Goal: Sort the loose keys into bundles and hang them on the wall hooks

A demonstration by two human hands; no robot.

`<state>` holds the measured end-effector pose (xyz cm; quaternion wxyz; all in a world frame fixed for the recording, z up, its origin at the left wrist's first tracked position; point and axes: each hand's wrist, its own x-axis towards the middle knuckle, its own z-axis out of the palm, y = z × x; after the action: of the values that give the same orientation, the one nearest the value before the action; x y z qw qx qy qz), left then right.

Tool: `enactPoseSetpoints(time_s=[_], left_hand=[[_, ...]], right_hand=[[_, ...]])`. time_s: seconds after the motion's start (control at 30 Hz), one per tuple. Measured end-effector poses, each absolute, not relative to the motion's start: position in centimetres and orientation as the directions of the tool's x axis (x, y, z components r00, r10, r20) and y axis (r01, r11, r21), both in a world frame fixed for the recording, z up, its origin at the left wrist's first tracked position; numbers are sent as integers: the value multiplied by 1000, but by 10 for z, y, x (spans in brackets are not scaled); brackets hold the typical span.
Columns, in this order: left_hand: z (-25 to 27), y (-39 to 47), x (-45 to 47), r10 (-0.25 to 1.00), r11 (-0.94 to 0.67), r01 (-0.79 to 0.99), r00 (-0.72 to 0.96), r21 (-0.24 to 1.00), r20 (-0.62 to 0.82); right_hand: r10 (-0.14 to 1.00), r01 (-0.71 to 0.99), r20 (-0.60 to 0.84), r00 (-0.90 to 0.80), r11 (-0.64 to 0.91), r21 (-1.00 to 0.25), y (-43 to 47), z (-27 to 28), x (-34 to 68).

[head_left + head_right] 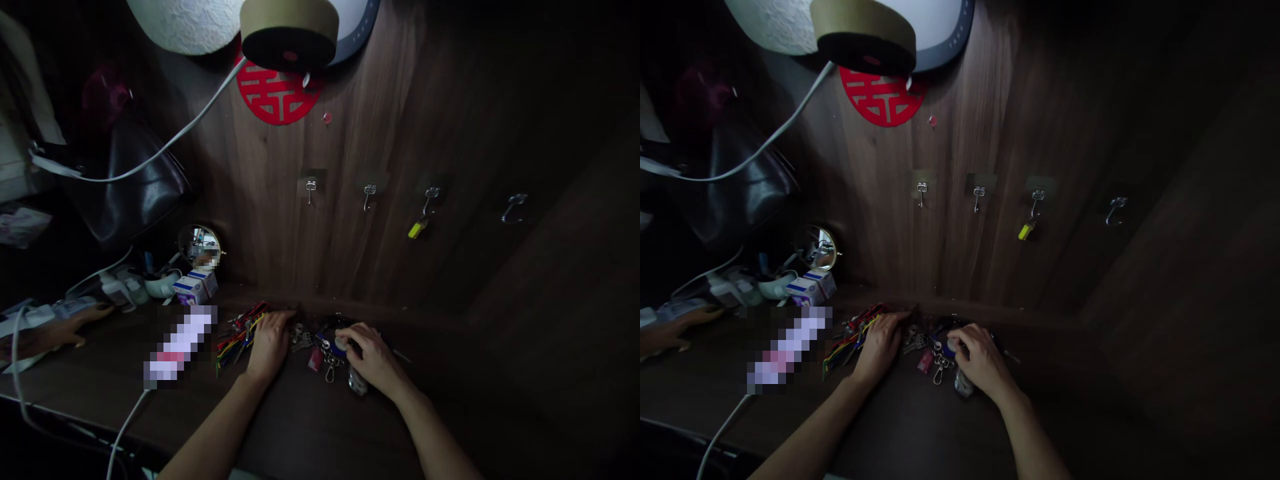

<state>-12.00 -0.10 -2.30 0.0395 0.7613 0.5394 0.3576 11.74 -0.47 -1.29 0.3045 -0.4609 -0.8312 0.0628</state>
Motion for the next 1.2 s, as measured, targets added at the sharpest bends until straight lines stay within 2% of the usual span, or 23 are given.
enactPoseSetpoints(time_s=[0.13, 0.27, 0.47, 0.8, 1.0, 1.1, 1.2], left_hand=[[-13, -12, -107, 756, -631, 677, 425, 380, 499], [-12, -18, -95, 695, -711, 629, 559, 315, 451], [-9, -20, -97, 728, -676, 652, 522, 343, 444], [-13, -18, -107, 811, -535, 786, 375, 310, 448], [-12, -18, -106, 812, -532, 786, 369, 314, 452], [-11, -19, -106, 812, -535, 781, 370, 322, 452], [-9, -20, -105, 801, -552, 770, 383, 320, 460]], right_hand=[[806, 728, 457, -377, 563, -391, -2, -14, 119], [811, 743, 467, -353, 546, -386, -3, -11, 123], [839, 802, 449, -307, 482, -352, -3, -9, 130], [883, 898, 435, -178, 327, -295, 8, -18, 157], [845, 849, 472, -251, 426, -313, 3, -14, 143], [853, 831, 416, -315, 460, -314, -2, -10, 129], [906, 852, 287, -312, 401, -336, -5, -9, 119]])
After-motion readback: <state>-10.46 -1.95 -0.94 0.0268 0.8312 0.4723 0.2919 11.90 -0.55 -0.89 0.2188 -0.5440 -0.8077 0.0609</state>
